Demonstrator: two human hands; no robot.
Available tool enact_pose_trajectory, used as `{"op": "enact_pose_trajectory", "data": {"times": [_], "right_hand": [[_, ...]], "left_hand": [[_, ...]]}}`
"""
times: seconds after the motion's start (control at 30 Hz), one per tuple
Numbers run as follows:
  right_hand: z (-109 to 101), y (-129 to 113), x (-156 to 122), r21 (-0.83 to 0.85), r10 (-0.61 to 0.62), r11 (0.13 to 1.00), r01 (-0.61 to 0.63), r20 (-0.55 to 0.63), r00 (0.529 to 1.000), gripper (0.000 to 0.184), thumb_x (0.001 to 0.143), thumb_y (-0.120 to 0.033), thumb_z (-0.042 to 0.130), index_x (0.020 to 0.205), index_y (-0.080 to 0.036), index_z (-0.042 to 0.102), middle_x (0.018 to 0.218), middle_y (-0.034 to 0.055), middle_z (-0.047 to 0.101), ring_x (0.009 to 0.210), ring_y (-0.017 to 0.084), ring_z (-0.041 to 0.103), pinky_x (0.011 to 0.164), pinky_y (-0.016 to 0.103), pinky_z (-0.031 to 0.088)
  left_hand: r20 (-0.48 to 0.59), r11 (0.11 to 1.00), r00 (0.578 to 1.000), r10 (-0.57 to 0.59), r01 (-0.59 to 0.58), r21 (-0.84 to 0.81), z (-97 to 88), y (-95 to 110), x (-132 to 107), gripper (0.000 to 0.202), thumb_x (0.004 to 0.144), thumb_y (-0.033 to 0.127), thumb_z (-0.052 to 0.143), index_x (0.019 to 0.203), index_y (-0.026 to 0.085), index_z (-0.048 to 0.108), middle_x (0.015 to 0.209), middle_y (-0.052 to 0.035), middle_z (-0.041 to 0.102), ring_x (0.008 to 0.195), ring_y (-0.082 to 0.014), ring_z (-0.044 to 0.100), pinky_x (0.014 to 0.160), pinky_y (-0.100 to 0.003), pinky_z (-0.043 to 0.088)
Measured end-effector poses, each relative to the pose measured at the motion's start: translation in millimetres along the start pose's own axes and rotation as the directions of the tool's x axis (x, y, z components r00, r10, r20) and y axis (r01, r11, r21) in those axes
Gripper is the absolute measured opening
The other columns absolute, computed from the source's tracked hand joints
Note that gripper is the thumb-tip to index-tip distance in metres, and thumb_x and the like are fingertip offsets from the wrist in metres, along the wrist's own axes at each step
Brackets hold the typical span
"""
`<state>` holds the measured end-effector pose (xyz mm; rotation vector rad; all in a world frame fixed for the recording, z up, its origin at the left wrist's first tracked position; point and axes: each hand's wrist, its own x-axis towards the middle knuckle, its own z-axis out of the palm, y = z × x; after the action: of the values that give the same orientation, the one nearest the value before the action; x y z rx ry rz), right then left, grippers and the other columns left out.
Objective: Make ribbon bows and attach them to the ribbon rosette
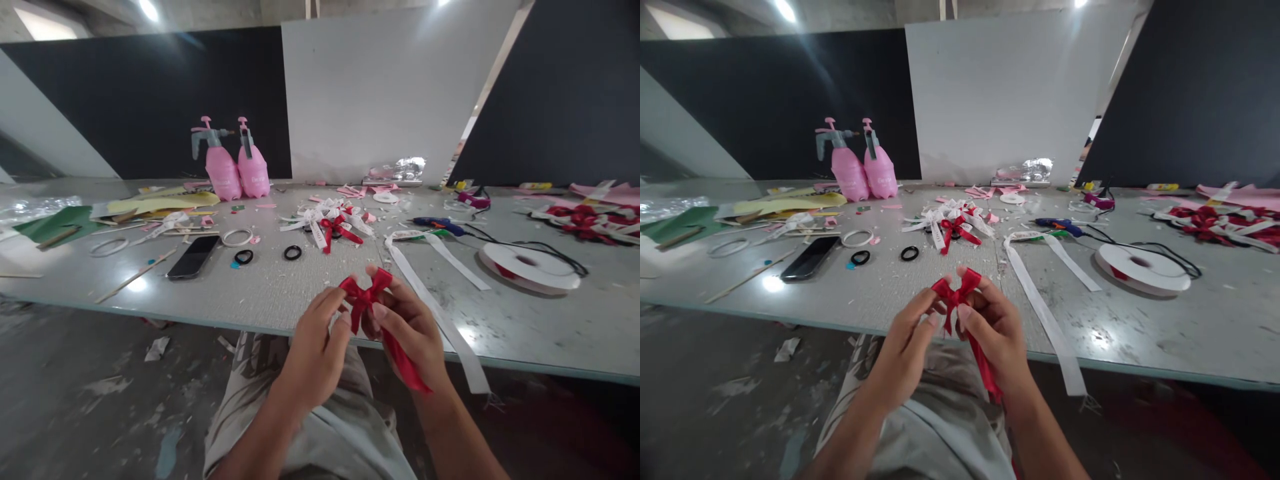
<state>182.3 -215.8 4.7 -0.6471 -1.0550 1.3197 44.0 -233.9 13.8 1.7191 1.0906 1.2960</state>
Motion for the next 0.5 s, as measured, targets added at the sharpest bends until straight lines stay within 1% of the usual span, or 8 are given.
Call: {"op": "enact_pose_trajectory", "data": {"times": [0.1, 0.2, 0.27, 0.4, 0.47, 0.5], "right_hand": [[1.0, -0.9, 0.5, 0.067, 0.063, 0.996, -0.066, 0.051, 0.997, 0.045, 0.079, -0.027, 0.072, 0.123, -0.025, 0.063, 0.064, -0.0029, 0.057, 0.053, 0.010, 0.048, 0.050, 0.024, 0.042], [1.2, 0.7, 1.1, 0.077, 0.092, 0.992, -0.097, 0.068, 0.993, 0.046, 0.078, -0.028, 0.073, 0.123, -0.024, 0.063, 0.061, -0.0038, 0.055, 0.052, 0.010, 0.048, 0.050, 0.023, 0.042], [-0.9, 3.5, 1.6, 0.065, 0.085, 0.994, -0.089, 0.062, 0.994, 0.047, 0.077, -0.028, 0.074, 0.122, -0.023, 0.064, 0.060, -0.0041, 0.055, 0.051, 0.009, 0.049, 0.049, 0.023, 0.042], [-4.3, 7.1, 1.3, 0.058, 0.067, 0.996, -0.068, 0.020, 0.998, 0.047, 0.078, -0.028, 0.074, 0.123, -0.021, 0.065, 0.059, -0.0041, 0.055, 0.052, 0.009, 0.051, 0.049, 0.022, 0.042], [-1.7, 5.8, 0.1, 0.079, 0.065, 0.995, -0.068, 0.029, 0.997, 0.049, 0.078, -0.027, 0.073, 0.126, -0.020, 0.063, 0.055, -0.0044, 0.055, 0.049, 0.010, 0.051, 0.048, 0.023, 0.042], [1.1, 4.5, -0.7, 0.096, 0.068, 0.993, -0.071, 0.035, 0.997, 0.051, 0.078, -0.028, 0.073, 0.128, -0.020, 0.062, 0.053, -0.0048, 0.055, 0.047, 0.010, 0.050, 0.047, 0.023, 0.042]], "left_hand": [[-0.071, 0.977, 0.997, -0.022, 0.007, -0.214, 3.4, -5.3, 5.3, 0.030, 0.092, 0.031, 0.052, 0.116, 0.022, 0.068, 0.101, -0.0085, 0.067, 0.094, -0.0203, 0.060, 0.093, -0.033, 0.045], [-0.104, 0.951, 0.993, -0.057, 0.023, -0.308, 5.8, -9.5, 6.1, 0.036, 0.088, 0.031, 0.060, 0.122, 0.022, 0.066, 0.102, -0.0077, 0.067, 0.093, -0.0190, 0.061, 0.088, -0.029, 0.047], [-0.096, 0.944, 0.992, -0.081, 0.046, -0.327, 4.8, -11.2, 4.9, 0.044, 0.087, 0.030, 0.062, 0.130, 0.023, 0.061, 0.098, -0.0060, 0.067, 0.089, -0.0166, 0.061, 0.084, -0.027, 0.048], [-0.055, 0.910, 0.995, -0.083, 0.053, -0.411, 1.1, -13.6, 2.3, 0.056, 0.085, 0.030, 0.065, 0.140, 0.024, 0.051, 0.079, 0.0000, 0.060, 0.070, -0.0100, 0.055, 0.071, -0.022, 0.049], [-0.023, 0.862, 0.997, -0.080, 0.058, -0.504, 1.6, -14.5, 1.7, 0.061, 0.083, 0.031, 0.067, 0.141, 0.024, 0.049, 0.073, 0.0018, 0.055, 0.065, -0.0086, 0.052, 0.065, -0.020, 0.048], [-0.003, 0.824, 0.996, -0.085, 0.069, -0.563, 2.6, -14.8, 1.5, 0.063, 0.082, 0.031, 0.068, 0.141, 0.024, 0.048, 0.071, 0.0024, 0.053, 0.062, -0.0083, 0.051, 0.062, -0.020, 0.048]]}}
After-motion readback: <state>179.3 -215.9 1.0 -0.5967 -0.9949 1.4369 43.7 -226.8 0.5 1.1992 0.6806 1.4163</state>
